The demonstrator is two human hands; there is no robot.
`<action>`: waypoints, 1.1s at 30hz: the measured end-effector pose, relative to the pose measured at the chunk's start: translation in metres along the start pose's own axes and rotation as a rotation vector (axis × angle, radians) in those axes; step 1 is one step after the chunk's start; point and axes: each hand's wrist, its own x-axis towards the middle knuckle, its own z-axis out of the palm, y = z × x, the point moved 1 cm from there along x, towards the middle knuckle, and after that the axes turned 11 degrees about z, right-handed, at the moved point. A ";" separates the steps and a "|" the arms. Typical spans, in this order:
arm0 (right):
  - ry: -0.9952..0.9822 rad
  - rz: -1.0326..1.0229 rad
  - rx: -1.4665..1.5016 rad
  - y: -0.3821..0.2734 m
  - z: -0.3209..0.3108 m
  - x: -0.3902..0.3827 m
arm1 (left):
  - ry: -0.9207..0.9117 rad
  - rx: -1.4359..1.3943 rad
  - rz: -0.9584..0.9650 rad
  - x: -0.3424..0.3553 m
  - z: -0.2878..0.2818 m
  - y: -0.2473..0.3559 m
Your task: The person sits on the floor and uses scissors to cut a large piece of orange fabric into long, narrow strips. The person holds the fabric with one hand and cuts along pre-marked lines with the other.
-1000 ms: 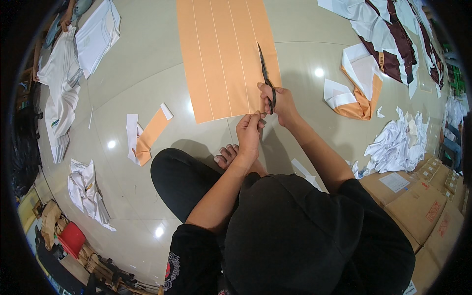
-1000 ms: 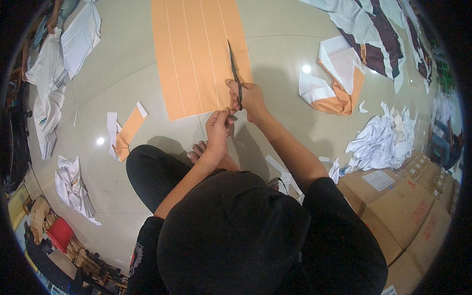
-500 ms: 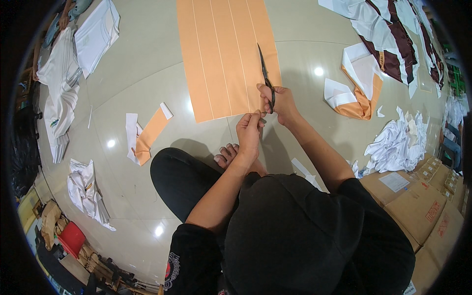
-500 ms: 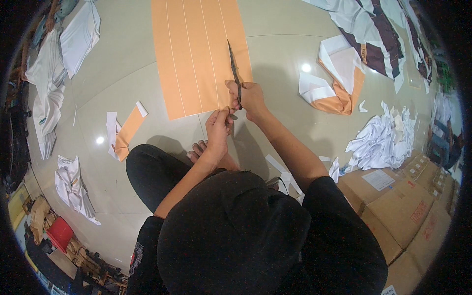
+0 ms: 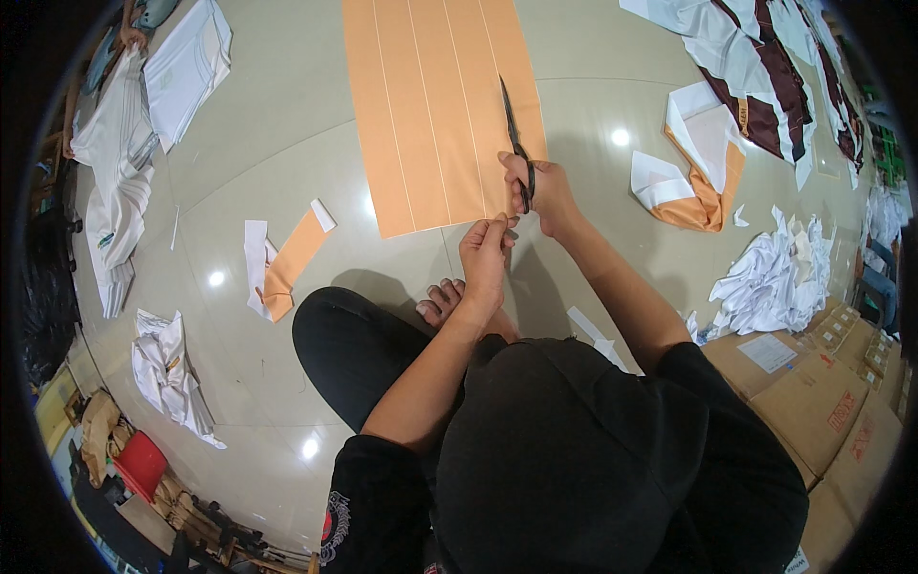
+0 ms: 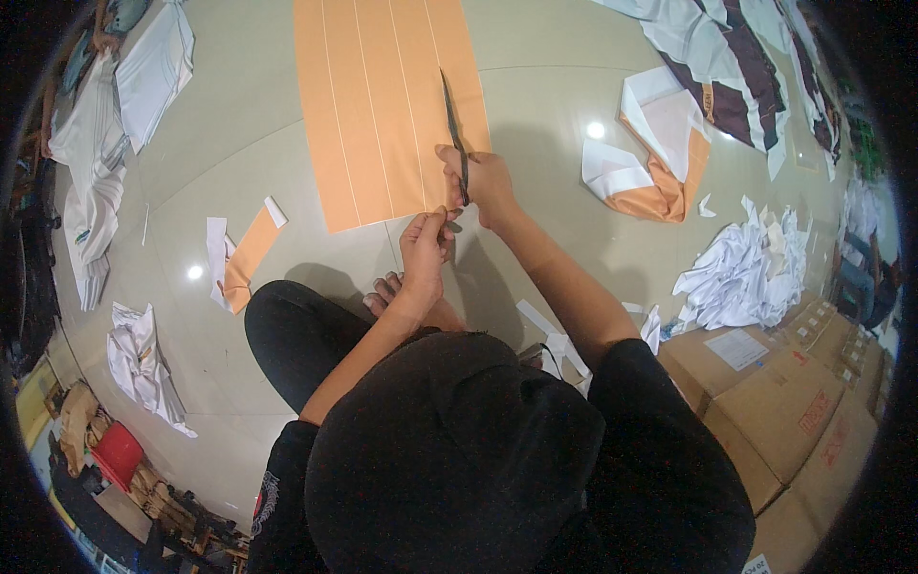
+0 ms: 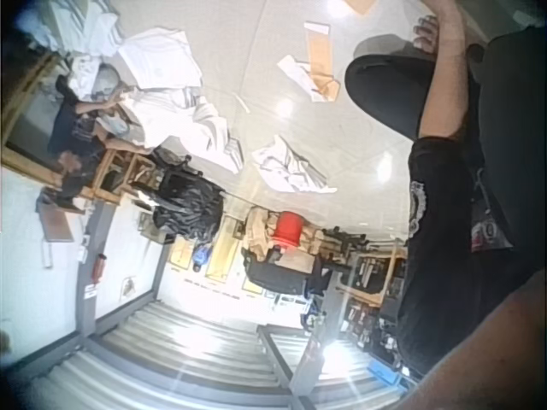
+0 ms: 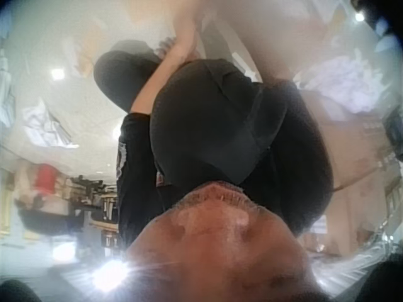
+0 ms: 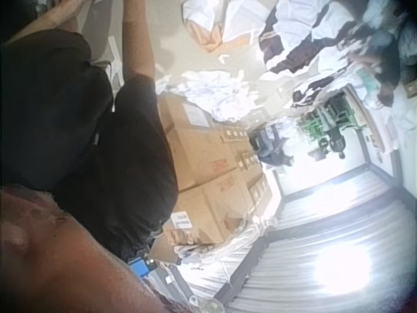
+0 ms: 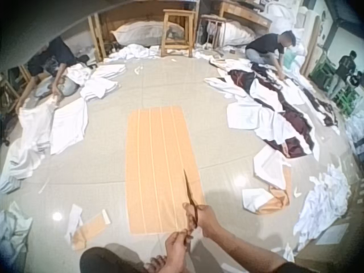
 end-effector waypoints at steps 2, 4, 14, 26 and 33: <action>0.020 0.000 -0.016 -0.004 0.000 0.006 | -0.007 0.003 0.004 0.000 0.000 0.000; 0.031 0.002 -0.026 -0.008 0.002 0.010 | -0.001 0.007 -0.004 -0.001 0.001 0.002; 0.047 0.013 -0.017 -0.012 0.005 0.019 | 0.003 -0.015 -0.001 -0.001 0.001 0.002; 0.040 -0.029 -0.007 -0.006 0.002 0.023 | 0.010 0.000 -0.004 -0.001 0.001 0.001; 0.054 -0.029 -0.019 -0.012 0.004 0.017 | 0.019 -0.027 0.002 -0.001 0.001 0.000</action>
